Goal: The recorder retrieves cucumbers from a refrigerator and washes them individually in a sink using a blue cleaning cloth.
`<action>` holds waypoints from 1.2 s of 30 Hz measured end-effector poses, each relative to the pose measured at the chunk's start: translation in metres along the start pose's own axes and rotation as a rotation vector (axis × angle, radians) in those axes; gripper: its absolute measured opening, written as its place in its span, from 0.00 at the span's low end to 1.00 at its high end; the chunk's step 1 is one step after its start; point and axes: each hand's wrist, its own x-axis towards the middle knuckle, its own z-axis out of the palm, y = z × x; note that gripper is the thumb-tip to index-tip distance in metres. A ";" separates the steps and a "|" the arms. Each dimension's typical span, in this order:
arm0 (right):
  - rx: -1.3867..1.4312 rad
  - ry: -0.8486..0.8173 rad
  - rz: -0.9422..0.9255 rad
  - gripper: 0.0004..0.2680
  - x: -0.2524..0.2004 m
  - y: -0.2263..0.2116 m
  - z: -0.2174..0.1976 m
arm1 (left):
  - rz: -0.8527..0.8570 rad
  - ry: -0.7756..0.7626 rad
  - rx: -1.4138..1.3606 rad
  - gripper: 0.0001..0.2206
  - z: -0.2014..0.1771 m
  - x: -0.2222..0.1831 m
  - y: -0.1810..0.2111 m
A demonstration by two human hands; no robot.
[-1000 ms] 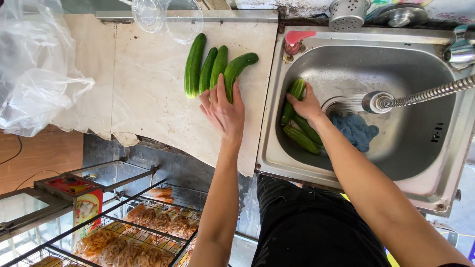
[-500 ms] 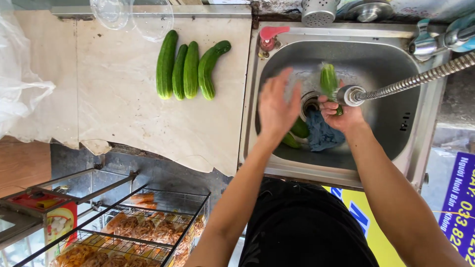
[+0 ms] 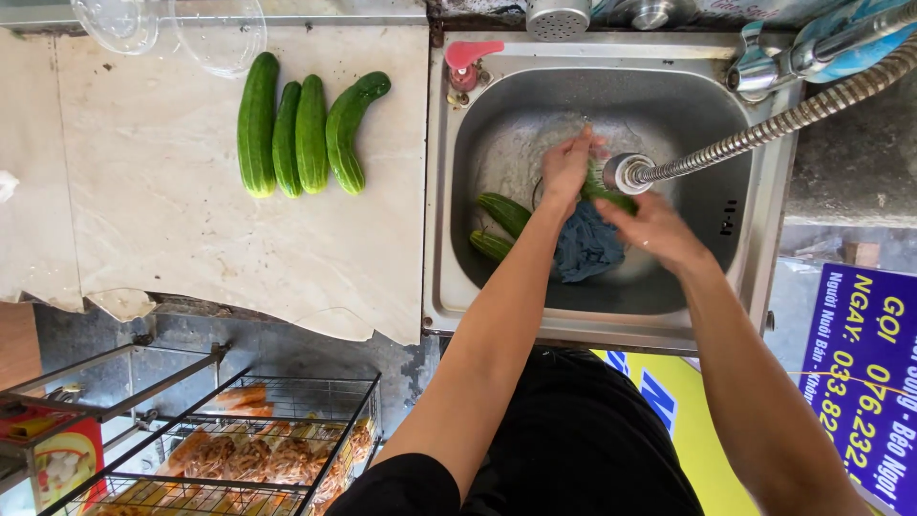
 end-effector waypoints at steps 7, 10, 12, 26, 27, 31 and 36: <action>0.415 0.445 -0.137 0.20 0.061 0.037 0.014 | -0.419 0.040 0.134 0.28 -0.006 -0.053 0.066; 0.464 0.512 -0.223 0.23 0.090 0.054 0.038 | -0.426 -0.137 0.557 0.34 -0.019 -0.061 0.064; 0.281 0.467 -0.258 0.25 0.107 0.053 0.049 | -0.567 -0.235 0.382 0.35 -0.030 -0.059 0.038; 0.979 0.121 -0.051 0.13 0.217 0.127 0.024 | -0.114 0.089 0.986 0.31 -0.034 -0.117 0.102; 1.239 0.011 0.046 0.12 0.218 0.130 0.019 | -0.155 0.004 0.991 0.32 -0.038 -0.116 0.100; 1.314 0.071 0.075 0.07 0.140 0.063 0.020 | -0.051 0.000 1.149 0.30 -0.052 -0.133 0.139; 1.113 0.138 0.147 0.15 0.057 -0.029 0.060 | 0.187 0.134 0.806 0.20 -0.048 -0.134 0.148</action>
